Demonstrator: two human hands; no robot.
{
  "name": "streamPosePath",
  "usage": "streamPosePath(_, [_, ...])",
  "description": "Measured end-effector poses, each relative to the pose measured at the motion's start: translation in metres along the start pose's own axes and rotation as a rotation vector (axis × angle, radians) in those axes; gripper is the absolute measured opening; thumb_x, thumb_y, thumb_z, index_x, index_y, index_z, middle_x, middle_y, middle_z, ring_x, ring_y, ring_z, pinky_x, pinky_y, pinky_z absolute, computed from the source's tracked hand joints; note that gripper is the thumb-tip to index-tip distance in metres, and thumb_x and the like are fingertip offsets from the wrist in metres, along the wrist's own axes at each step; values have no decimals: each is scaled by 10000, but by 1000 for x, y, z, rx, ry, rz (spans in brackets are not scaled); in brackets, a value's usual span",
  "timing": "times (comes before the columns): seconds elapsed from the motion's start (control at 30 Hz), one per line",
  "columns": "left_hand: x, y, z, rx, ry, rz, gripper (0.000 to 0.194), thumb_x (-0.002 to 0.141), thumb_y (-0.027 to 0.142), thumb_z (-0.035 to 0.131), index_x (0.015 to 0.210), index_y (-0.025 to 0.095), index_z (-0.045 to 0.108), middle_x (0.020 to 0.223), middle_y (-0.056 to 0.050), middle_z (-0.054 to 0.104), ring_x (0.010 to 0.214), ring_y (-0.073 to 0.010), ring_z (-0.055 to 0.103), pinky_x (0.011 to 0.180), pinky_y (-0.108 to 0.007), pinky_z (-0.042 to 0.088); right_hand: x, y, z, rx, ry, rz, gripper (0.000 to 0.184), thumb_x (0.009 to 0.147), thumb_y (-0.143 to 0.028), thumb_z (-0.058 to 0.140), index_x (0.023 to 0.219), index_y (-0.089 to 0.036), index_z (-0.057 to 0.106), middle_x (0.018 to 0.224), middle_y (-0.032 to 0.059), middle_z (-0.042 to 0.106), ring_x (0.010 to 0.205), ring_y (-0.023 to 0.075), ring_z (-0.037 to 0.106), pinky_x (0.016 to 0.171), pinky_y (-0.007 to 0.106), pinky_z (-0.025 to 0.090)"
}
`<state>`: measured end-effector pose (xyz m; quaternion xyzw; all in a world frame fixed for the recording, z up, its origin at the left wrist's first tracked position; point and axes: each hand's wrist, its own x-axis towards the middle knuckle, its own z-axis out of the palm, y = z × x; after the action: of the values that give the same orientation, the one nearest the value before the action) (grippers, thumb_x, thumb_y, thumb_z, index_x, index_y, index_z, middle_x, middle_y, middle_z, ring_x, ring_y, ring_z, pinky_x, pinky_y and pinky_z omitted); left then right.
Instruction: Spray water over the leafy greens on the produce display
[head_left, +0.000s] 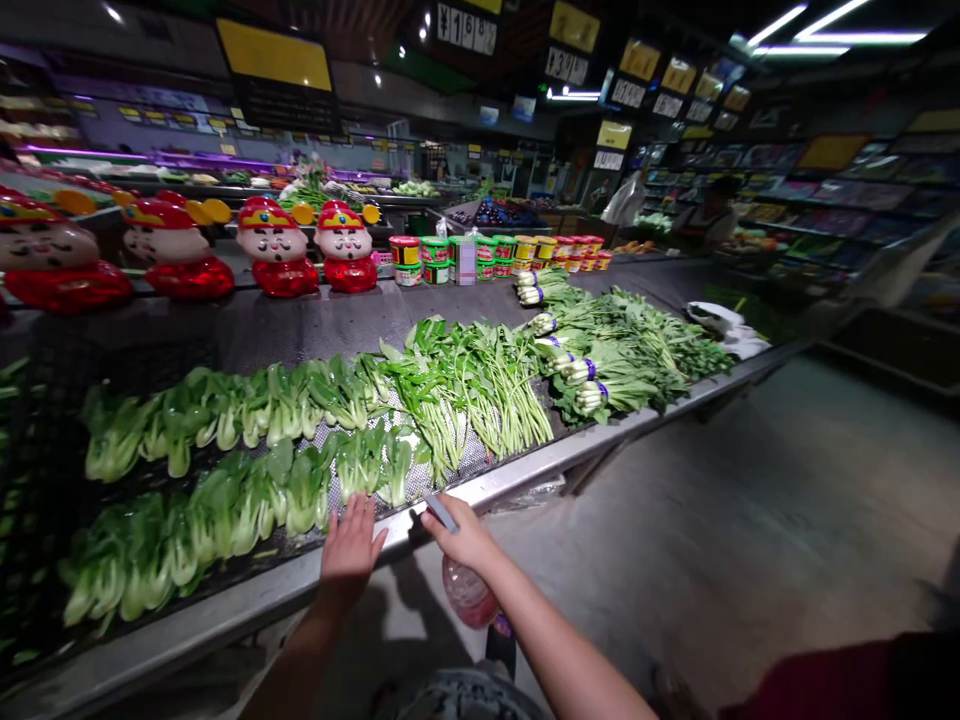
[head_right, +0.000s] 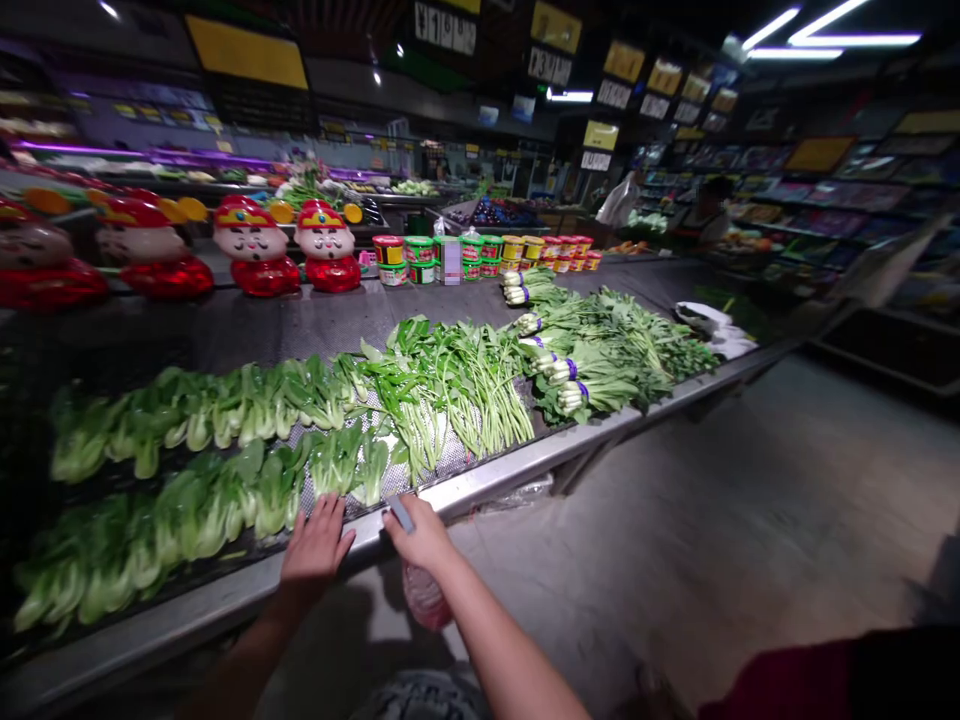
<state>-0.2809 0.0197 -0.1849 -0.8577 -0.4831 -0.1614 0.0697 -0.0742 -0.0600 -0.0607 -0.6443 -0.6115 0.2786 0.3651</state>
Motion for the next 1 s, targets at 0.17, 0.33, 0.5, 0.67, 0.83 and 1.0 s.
streamPosePath(0.17, [-2, -11, -8, -2, -39, 36, 564, 873, 440, 338, 1337, 134, 435, 1416, -136, 406, 1340, -290, 310, 1110, -511, 167, 4, -12, 14, 12, 22, -25, 198, 834, -338, 485, 818, -178, 599, 742, 38, 597, 702, 168, 551, 659, 268, 425])
streamPosePath(0.33, [-7, -23, -19, 28, -95, 9, 561, 880, 441, 332, 1323, 119, 452, 1421, -131, 398, 1340, -293, 309, 1107, -519, 180, 0, -13, 25, 39, 71, 43, 250, 838, -379, 467, 809, -177, 613, 763, 56, 618, 746, 187, 576, 694, 292, 441])
streamPosePath(0.5, [-12, -32, -28, 32, -120, 38, 561, 887, 439, 335, 1345, 127, 420, 1442, -116, 370, 1358, -254, 278, 1123, -445, 195, -1, -15, 20, 59, 98, 63, 282, 832, -417, 461, 800, -181, 613, 733, 51, 621, 719, 192, 579, 693, 312, 452])
streamPosePath(0.67, [-17, -42, -40, 49, -109, -37, 537, 894, 430, 324, 1347, 157, 420, 1439, -106, 381, 1363, -255, 266, 1127, -506, 132, 12, -34, 8, 136, 97, 32, 326, 828, -475, 476, 847, -185, 623, 768, 58, 644, 746, 195, 599, 689, 306, 469])
streamPosePath(0.83, [-28, -66, -53, 87, -101, -79, 529, 894, 413, 332, 1343, 148, 423, 1439, -118, 379, 1366, -250, 260, 1130, -502, 110, 36, -55, 1, 193, 85, 62, 348, 810, -499, 493, 868, -188, 639, 668, 23, 608, 626, 169, 575, 576, 288, 474])
streamPosePath(1.0, [-40, -90, -54, 114, -116, -126, 516, 889, 406, 346, 1329, 154, 443, 1419, -121, 411, 1357, -255, 279, 1121, -505, 131, 51, -65, -2, 304, 50, 134, 406, 790, -493, 524, 1052, -195, 612, 601, -7, 557, 562, 161, 559, 511, 286, 480])
